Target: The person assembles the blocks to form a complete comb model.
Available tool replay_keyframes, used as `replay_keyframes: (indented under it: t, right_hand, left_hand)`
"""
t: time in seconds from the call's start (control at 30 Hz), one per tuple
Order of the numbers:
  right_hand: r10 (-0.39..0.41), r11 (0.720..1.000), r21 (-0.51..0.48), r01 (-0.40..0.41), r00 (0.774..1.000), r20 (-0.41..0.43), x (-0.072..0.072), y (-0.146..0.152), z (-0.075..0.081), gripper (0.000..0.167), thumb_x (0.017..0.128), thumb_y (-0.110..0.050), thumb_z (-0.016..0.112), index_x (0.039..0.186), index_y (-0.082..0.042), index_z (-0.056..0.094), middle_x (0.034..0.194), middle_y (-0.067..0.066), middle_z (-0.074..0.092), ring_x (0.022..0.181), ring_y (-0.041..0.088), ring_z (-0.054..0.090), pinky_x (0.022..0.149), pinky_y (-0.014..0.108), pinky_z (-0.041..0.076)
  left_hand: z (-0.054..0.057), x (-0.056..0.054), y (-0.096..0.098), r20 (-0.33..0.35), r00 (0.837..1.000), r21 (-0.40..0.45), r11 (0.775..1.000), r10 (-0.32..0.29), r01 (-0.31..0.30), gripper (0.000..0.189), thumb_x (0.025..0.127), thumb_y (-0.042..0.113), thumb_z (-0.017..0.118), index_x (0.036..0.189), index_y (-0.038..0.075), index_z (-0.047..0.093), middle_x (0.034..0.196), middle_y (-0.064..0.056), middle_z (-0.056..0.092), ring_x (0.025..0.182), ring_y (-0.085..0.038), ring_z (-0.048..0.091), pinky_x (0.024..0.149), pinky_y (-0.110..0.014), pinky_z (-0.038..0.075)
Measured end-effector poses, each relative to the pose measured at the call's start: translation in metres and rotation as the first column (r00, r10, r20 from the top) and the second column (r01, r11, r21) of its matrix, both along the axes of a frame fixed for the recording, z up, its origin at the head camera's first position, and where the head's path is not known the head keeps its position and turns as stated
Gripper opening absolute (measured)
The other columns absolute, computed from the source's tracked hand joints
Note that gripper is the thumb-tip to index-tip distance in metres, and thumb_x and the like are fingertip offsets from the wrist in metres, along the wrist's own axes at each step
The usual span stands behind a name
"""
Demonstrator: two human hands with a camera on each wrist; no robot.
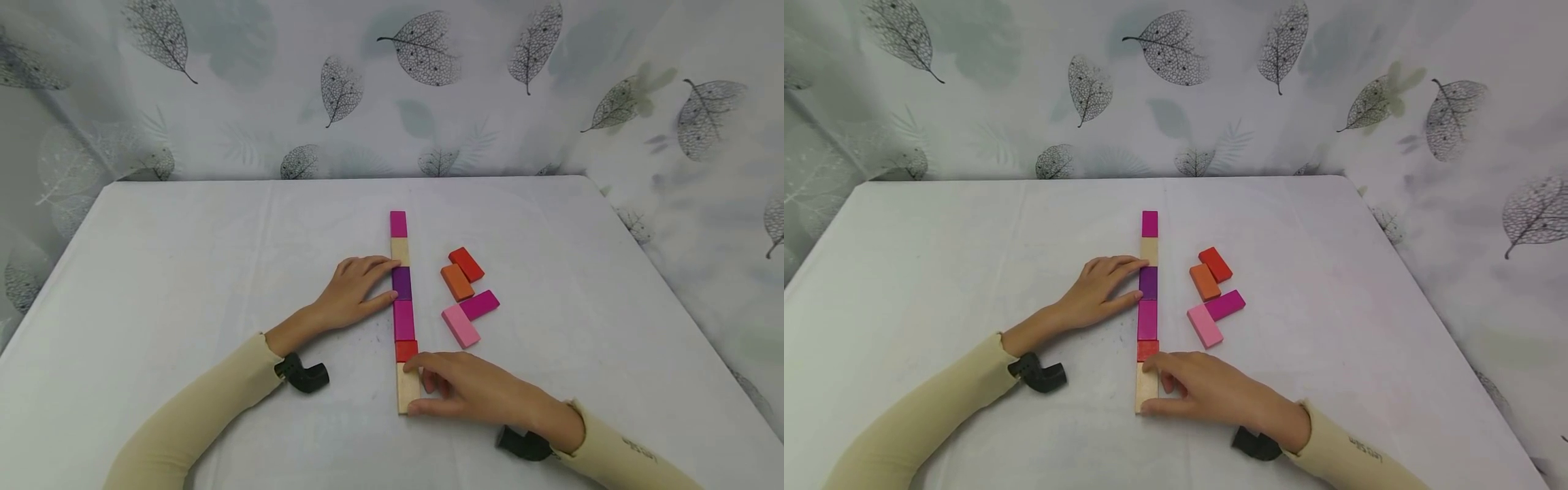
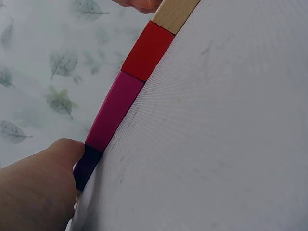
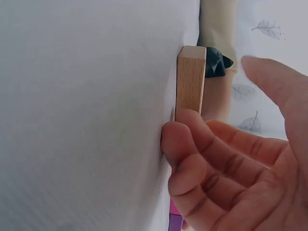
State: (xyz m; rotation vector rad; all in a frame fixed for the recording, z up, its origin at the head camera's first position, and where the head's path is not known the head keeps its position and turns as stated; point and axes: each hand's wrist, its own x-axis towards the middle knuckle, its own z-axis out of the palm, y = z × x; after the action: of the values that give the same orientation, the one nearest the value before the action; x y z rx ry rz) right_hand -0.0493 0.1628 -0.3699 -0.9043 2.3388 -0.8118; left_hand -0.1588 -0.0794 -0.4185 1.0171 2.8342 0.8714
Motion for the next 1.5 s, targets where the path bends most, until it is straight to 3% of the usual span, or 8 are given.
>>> replay_keyframes:
  t: [0.23,0.43,1.0,1.33,1.5]
  right_hand:
    - [-0.022,0.997,-0.069,0.017,0.997,-0.076,-0.002,0.002,0.002,0.028,0.092,-0.027,0.068,0.117,-0.016,0.063,0.082,-0.016,0.056,0.072,-0.001,0.053,0.064,0.018,0.05]
    - [-0.065,0.991,-0.122,0.045,0.983,-0.17,-0.005,0.007,0.004,0.022,0.091,-0.016,0.069,0.112,-0.015,0.066,0.08,-0.016,0.056,0.071,-0.001,0.052,0.063,0.019,0.05]
    - [-0.146,0.981,-0.165,0.101,0.946,-0.289,-0.019,0.017,0.004,0.018,0.088,-0.011,0.071,0.106,-0.012,0.068,0.081,-0.013,0.059,0.072,0.001,0.052,0.062,0.02,0.05]
    - [-0.198,0.974,-0.182,0.135,0.896,-0.398,-0.036,0.025,0.005,0.016,0.085,-0.009,0.073,0.101,-0.008,0.07,0.079,-0.011,0.058,0.071,0.003,0.053,0.06,0.021,0.05]
    - [-0.208,0.972,-0.192,0.139,0.884,-0.418,-0.045,0.028,0.005,0.016,0.085,-0.006,0.073,0.1,-0.006,0.07,0.077,-0.009,0.059,0.07,0.004,0.053,0.06,0.022,0.049]
  left_hand:
    - [-0.003,-0.001,-0.001,0.005,1.0,0.002,1.0,0.004,-0.004,0.059,0.096,0.04,0.056,0.148,0.017,0.043,0.146,-0.009,0.044,0.134,-0.027,0.038,0.113,-0.053,0.019]
    - [-0.002,0.0,0.0,0.009,1.0,-0.008,1.0,0.004,-0.004,0.059,0.096,0.041,0.056,0.149,0.018,0.042,0.146,-0.008,0.044,0.135,-0.026,0.037,0.113,-0.052,0.019]
    - [-0.003,-0.001,0.0,-0.002,1.0,-0.001,1.0,0.007,-0.007,0.058,0.097,0.041,0.055,0.148,0.018,0.042,0.146,-0.008,0.045,0.135,-0.026,0.038,0.112,-0.052,0.02]
    - [-0.001,-0.002,0.0,-0.002,1.0,-0.008,1.0,0.007,-0.007,0.059,0.096,0.04,0.055,0.149,0.018,0.042,0.146,-0.008,0.044,0.135,-0.026,0.038,0.113,-0.051,0.019]
    - [-0.001,-0.002,0.0,0.002,1.0,-0.008,1.0,-0.001,0.001,0.058,0.097,0.041,0.054,0.149,0.018,0.041,0.146,-0.007,0.044,0.135,-0.026,0.038,0.113,-0.05,0.018]
